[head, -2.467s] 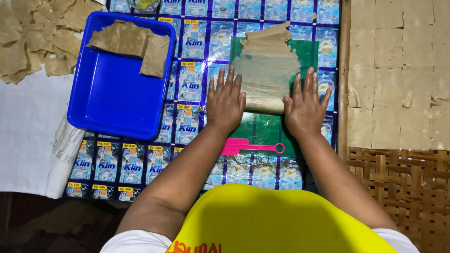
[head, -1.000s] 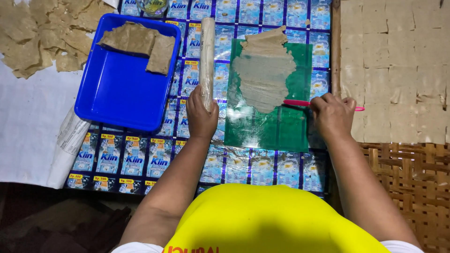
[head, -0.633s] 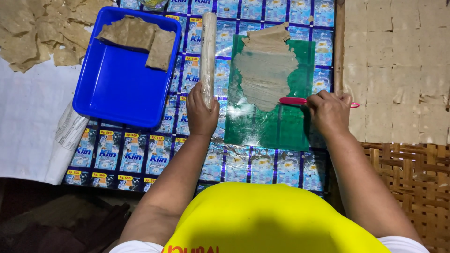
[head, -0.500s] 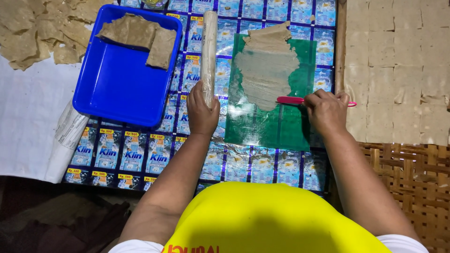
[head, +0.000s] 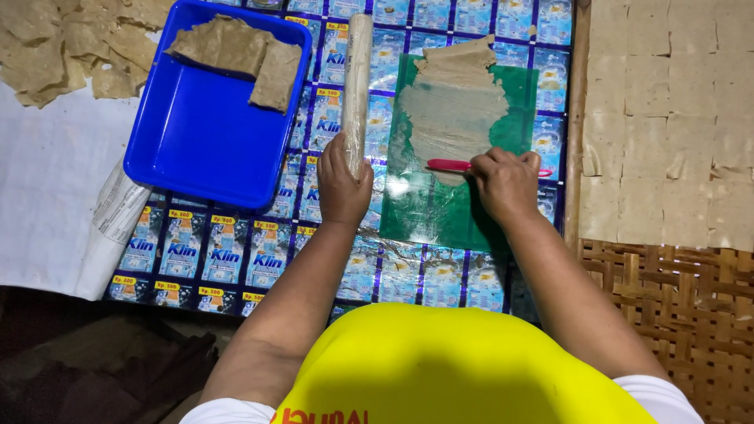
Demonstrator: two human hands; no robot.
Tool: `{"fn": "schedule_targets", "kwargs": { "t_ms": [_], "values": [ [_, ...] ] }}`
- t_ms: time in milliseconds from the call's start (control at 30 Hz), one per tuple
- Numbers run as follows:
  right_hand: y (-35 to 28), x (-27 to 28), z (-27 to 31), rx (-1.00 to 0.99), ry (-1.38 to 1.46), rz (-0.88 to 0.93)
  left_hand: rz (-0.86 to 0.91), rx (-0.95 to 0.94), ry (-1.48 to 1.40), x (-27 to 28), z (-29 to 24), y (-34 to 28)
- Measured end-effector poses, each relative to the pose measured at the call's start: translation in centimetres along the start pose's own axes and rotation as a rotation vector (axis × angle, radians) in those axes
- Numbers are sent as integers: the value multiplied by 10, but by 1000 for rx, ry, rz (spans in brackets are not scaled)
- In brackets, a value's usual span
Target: Preparing and rolling thin dough wrappers for food production.
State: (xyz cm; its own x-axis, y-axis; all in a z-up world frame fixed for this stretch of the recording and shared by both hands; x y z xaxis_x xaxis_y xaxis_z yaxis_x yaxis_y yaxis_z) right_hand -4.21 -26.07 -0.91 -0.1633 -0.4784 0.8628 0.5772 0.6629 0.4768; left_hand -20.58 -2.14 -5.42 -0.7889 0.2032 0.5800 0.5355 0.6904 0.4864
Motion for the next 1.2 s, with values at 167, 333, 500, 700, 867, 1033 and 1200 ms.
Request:
{"fn": "schedule_targets", "kwargs": {
  "t_ms": [167,333,500,700,867,1033,1200],
  "values": [
    [4,-7,24,-21,51,-3,6,0,-3,0,0,1],
    [-3,-5,-7,-195,127,-8,-9,-18,-13,-1,2,0],
    [8,14,-100,-171,-222,-98,-8,-13,-20,2,-1,2],
    [22,6,-163,-78,-374,-61,-2,-5,-24,1,-1,2],
    [39,-1,-168,-16,-359,-10,-3,-6,-20,1,-2,3],
    [47,-9,-165,34,-316,11,0,-16,-15,1,-2,3],
    [53,-16,-156,53,-293,14,1,-11,-13,2,-4,3]
  ]
}}
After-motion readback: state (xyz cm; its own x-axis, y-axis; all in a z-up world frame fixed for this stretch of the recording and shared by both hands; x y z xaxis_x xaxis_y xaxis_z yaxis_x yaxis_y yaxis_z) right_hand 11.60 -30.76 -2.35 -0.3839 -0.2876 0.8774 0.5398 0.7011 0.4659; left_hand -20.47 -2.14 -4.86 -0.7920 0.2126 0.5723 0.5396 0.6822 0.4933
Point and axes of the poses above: each hand's wrist, its own y-axis towards the middle knuckle, its own x-axis out of the back of the hand, z = x × y, the point moved 3 cm from there along y, towards the middle knuckle, and after that the axes turned 11 degrees about -z, right-handed, at the moved point
